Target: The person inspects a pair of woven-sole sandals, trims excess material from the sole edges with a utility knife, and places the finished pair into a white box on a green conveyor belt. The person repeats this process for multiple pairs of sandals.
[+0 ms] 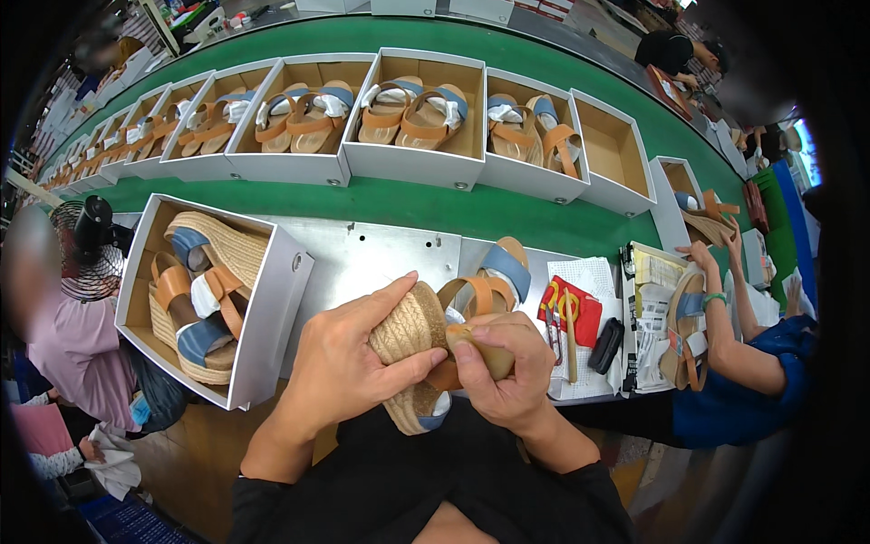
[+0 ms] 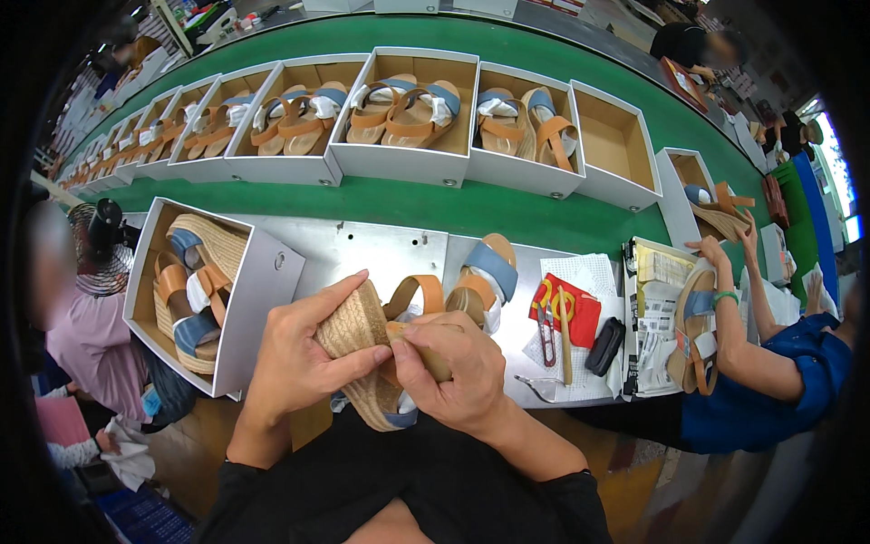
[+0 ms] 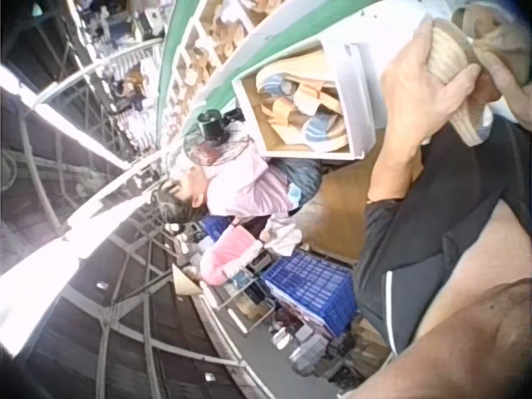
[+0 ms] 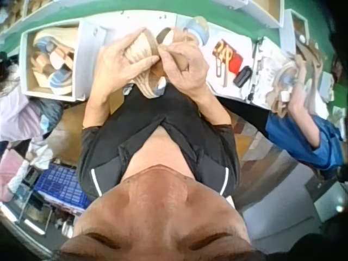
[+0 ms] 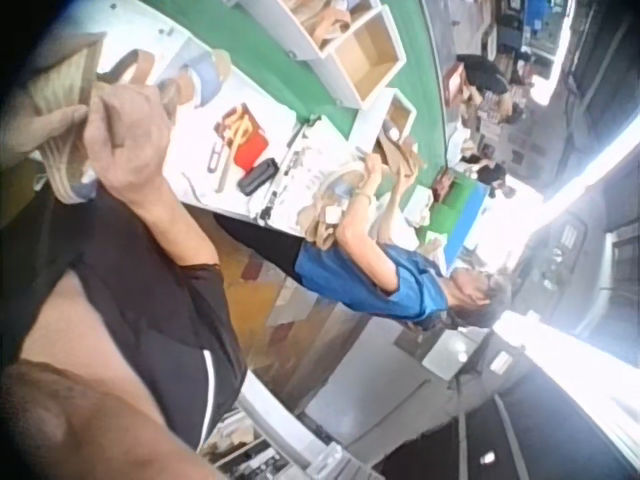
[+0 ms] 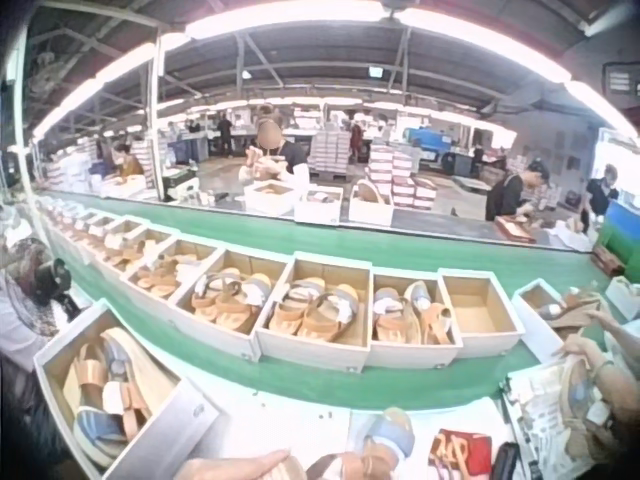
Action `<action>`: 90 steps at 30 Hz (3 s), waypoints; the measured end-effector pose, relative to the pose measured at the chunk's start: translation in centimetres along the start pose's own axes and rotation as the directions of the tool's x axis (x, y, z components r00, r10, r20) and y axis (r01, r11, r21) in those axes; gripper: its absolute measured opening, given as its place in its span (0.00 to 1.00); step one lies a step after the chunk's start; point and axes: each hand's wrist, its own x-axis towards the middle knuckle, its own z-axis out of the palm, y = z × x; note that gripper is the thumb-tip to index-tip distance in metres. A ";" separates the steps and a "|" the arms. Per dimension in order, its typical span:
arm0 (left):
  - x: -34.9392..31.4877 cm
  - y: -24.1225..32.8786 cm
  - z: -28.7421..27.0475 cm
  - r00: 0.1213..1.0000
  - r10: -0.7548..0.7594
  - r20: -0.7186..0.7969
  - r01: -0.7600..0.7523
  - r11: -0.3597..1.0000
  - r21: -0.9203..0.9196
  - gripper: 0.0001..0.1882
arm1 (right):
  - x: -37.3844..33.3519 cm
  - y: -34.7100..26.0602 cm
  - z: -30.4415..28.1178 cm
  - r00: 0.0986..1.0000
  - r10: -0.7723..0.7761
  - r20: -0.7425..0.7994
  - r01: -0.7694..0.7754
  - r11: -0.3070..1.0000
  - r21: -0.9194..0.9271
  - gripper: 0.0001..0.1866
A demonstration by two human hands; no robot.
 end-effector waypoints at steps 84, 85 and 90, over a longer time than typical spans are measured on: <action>-2.2 -1.7 0.2 0.995 0.098 0.007 -0.097 0.975 0.200 0.37 | 1.3 -3.3 0.2 0.964 0.142 0.225 -0.107 0.981 -0.162 0.07; -2.3 -1.7 0.4 0.993 0.112 0.022 -0.114 0.973 0.201 0.37 | 1.5 -3.5 0.5 0.966 0.182 0.186 -0.145 0.969 -0.198 0.08; -2.4 -1.0 0.1 0.992 0.104 0.073 -0.115 0.981 0.155 0.37 | 1.8 -1.8 2.2 0.976 0.210 -0.063 -0.218 0.963 -0.161 0.11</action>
